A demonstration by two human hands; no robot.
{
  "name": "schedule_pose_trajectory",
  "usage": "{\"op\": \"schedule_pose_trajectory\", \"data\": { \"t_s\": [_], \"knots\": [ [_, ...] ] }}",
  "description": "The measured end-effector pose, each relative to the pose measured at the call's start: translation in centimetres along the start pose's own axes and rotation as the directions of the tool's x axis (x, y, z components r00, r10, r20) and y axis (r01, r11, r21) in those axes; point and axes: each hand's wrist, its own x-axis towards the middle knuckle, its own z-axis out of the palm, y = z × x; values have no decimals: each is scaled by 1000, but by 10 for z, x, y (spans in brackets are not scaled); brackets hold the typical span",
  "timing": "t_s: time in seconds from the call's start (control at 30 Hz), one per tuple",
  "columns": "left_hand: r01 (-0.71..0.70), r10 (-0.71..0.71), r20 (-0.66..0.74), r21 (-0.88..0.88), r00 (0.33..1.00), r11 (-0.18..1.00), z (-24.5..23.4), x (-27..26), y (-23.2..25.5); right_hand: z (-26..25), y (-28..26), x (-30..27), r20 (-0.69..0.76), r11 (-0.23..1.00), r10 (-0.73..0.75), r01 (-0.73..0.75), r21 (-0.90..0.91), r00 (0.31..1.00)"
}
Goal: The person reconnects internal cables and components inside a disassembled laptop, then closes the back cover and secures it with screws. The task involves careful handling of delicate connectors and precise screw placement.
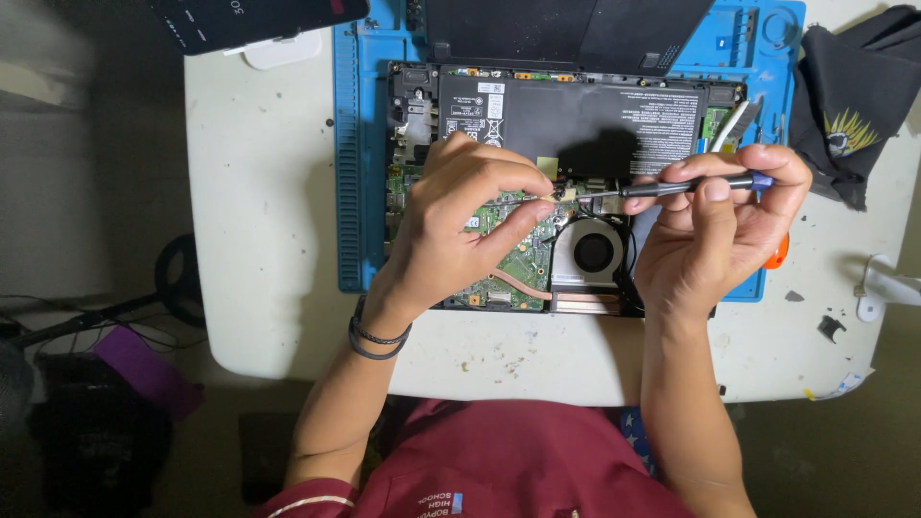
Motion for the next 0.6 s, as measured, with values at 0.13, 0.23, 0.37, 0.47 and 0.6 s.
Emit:
{"op": "schedule_pose_trajectory", "data": {
  "t_s": [0.13,0.23,0.37,0.47,0.6],
  "knots": [
    [9,-9,-2,2,1000,1000,2,-1,0,-1,1,0,-2,1000,6,-6,-9,1000],
    [18,-18,1,3,1000,1000,2,-1,-1,-2,2,0,0,1000,-7,7,10,1000],
    [4,-4,-7,13,1000,1000,3,-2,-3,-6,4,1,71,997,-63,59,59,995],
    [-4,4,-6,22,1000,1000,3,-3,-4,-7,5,2,90,991,-118,112,75,989],
    [-7,7,7,43,1000,999,2,-2,-3,-4,3,1,46,990,-128,125,68,991]
  ]
}}
